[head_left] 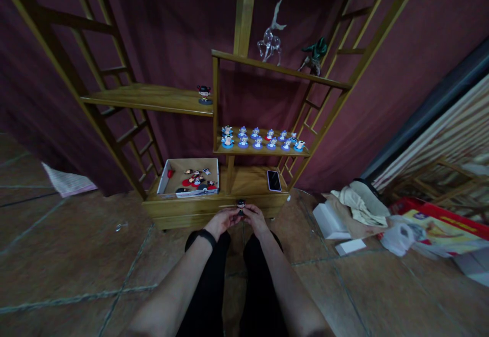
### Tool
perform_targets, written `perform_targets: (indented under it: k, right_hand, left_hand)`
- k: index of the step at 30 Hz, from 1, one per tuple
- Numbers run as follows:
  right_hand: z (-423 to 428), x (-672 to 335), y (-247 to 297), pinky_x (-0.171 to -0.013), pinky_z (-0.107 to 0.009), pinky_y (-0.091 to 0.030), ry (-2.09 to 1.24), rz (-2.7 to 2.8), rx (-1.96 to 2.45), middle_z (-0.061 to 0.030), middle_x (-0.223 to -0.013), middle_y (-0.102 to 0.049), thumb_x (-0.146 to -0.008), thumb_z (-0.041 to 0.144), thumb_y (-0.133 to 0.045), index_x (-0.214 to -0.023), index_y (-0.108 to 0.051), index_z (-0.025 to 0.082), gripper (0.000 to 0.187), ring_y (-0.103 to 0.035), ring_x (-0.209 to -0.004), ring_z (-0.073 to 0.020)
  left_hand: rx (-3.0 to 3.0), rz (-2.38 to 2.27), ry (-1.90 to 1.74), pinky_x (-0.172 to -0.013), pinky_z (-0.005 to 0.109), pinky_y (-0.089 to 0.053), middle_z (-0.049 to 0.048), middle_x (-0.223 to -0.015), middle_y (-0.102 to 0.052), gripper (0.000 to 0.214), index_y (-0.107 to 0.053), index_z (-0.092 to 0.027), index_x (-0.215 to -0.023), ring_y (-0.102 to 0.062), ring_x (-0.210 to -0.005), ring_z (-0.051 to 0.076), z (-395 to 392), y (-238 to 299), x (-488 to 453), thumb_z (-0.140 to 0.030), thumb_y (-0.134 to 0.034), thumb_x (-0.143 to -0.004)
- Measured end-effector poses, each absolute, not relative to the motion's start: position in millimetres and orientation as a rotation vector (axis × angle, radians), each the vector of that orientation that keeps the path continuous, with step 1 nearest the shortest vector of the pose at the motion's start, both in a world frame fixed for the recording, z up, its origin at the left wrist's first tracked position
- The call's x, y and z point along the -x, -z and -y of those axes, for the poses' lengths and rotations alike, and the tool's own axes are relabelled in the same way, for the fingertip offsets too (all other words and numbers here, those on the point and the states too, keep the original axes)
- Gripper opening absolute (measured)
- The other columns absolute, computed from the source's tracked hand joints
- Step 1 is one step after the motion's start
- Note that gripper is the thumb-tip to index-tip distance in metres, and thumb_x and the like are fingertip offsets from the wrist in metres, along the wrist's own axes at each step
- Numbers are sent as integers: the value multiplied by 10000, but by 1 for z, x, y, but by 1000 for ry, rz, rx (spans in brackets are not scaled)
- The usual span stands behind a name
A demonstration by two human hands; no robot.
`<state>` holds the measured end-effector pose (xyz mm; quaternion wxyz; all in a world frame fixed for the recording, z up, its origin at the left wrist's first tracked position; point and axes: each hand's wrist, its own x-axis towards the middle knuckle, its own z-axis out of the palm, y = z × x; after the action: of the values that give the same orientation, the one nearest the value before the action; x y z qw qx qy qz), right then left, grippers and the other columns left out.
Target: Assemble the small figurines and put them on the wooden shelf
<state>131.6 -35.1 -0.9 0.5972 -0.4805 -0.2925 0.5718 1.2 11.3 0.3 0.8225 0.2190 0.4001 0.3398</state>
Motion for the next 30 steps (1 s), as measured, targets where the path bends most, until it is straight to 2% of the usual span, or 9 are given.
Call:
perform_targets:
  k: [18,23,30]
  right_hand:
    - [34,-139,-3,-692,-350,-507,-1432,626,1145,-43,-749,-685,-489,316,-764,-699,-627,160,296,-632,-700,-172]
    - [34,-137,-3,-656,-337,-513,-1422,614,1167,-18,-732,-675,-506,332,-748,-707,-621,178,283,-618,-659,-153]
    - [33,-137,-1,-648,-328,-516,-1440,619,1142,-14,-773,-677,-530,336,-733,-735,-614,196,275,-623,-709,-161]
  left_hand:
    - [-501,-949,-723,-524,178,-510,48,-619,-647,96,-631,-81,-678,-603,-509,95,-16,6,-8,-11,-685,-639]
    - [-472,-931,-742,-533,187,-515,62,-642,-654,86,-628,-77,-688,-613,-536,105,-15,3,-9,5,-648,-674]
    - [-439,-903,-723,-549,209,-527,72,-663,-655,50,-619,-88,-748,-622,-550,120,-11,-6,-3,-91,-655,-714]
